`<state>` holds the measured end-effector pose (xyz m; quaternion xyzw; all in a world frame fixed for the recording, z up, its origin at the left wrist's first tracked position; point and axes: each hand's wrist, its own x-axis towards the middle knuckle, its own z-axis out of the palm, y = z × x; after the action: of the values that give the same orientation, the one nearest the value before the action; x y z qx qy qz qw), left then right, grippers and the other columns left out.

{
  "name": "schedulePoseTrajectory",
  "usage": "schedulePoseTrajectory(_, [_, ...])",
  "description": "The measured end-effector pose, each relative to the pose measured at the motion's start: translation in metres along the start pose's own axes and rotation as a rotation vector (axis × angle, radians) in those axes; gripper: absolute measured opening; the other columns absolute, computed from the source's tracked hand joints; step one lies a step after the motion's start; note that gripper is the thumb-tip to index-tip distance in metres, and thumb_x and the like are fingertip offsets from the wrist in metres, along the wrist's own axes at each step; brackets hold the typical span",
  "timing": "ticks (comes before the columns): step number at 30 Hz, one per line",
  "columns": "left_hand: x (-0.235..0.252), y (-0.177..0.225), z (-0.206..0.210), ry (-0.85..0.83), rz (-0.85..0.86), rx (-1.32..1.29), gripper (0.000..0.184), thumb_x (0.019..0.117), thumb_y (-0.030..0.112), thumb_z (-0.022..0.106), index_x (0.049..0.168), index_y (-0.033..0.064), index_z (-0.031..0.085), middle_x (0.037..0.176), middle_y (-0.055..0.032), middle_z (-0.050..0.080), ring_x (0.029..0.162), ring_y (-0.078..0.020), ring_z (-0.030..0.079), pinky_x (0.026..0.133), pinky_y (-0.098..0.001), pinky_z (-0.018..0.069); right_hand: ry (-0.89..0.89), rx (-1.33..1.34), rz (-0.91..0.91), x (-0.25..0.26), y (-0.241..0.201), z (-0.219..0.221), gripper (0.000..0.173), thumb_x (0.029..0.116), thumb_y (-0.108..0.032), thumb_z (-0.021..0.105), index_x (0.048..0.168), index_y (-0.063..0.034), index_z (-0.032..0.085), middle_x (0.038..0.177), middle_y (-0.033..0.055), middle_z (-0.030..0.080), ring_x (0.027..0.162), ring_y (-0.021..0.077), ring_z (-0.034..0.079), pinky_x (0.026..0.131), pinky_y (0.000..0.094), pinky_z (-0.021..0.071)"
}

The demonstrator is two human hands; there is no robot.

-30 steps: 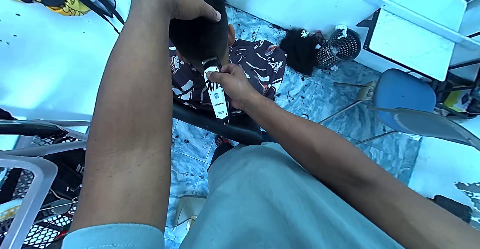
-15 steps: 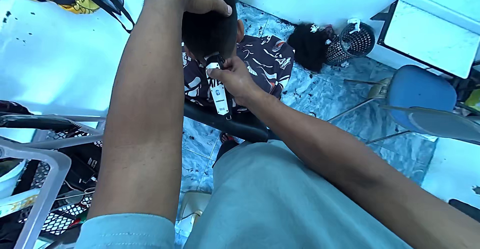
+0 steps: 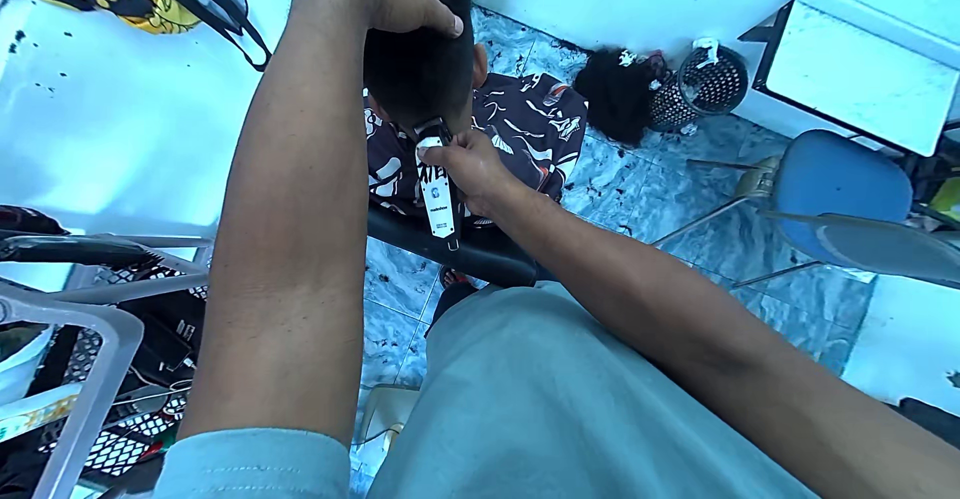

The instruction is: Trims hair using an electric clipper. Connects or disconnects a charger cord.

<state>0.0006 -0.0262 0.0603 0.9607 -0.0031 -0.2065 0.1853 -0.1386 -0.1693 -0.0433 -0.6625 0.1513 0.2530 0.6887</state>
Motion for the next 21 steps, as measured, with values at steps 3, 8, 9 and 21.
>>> schedulePoseTrajectory(3, [-0.004, 0.001, 0.001, -0.012, 0.005, -0.032, 0.069, 0.0845, 0.064, 0.071, 0.133, 0.0157, 0.064, 0.122, -0.0108, 0.068, 0.114, -0.0225, 0.065, 0.101, -0.0535, 0.0485, -0.036, 0.013, -0.077, -0.002, -0.005, 0.003, 0.044, 0.0870, -0.020, 0.081, 0.113, -0.0010, 0.051, 0.094, 0.0150, 0.063, 0.078, 0.0237, 0.067, 0.070, 0.0425, 0.0607])
schedulePoseTrajectory(8, [-0.001, 0.001, -0.001, -0.020, 0.013, -0.021, 0.070, 0.0845, 0.066, 0.070, 0.141, 0.0264, 0.059, 0.129, -0.0104, 0.067, 0.119, -0.0246, 0.064, 0.102, -0.0588, 0.0467, 0.000, 0.030, 0.021, -0.002, -0.003, 0.001, 0.040, 0.0849, -0.014, 0.081, 0.110, 0.0004, 0.053, 0.092, 0.0164, 0.066, 0.078, 0.0250, 0.068, 0.069, 0.0439, 0.0605])
schedulePoseTrajectory(9, [-0.001, 0.001, 0.000, -0.019, 0.015, -0.020, 0.070, 0.0843, 0.067, 0.070, 0.140, 0.0259, 0.060, 0.127, -0.0100, 0.068, 0.118, -0.0238, 0.064, 0.102, -0.0579, 0.0474, -0.023, 0.035, -0.020, -0.002, -0.005, 0.002, 0.044, 0.0862, -0.016, 0.081, 0.113, -0.0004, 0.050, 0.093, 0.0160, 0.064, 0.078, 0.0247, 0.067, 0.069, 0.0434, 0.0603])
schedulePoseTrajectory(21, [-0.004, -0.004, -0.001, -0.041, -0.027, -0.049, 0.096, 0.0795, 0.070, 0.071, 0.158, 0.0279, 0.038, 0.144, -0.0135, 0.058, 0.131, -0.0307, 0.057, 0.107, -0.0643, 0.0421, -0.021, 0.032, 0.022, -0.004, -0.006, -0.009, 0.039, 0.0867, -0.017, 0.080, 0.111, 0.0015, 0.056, 0.094, 0.0170, 0.067, 0.081, 0.0260, 0.069, 0.072, 0.0456, 0.0613])
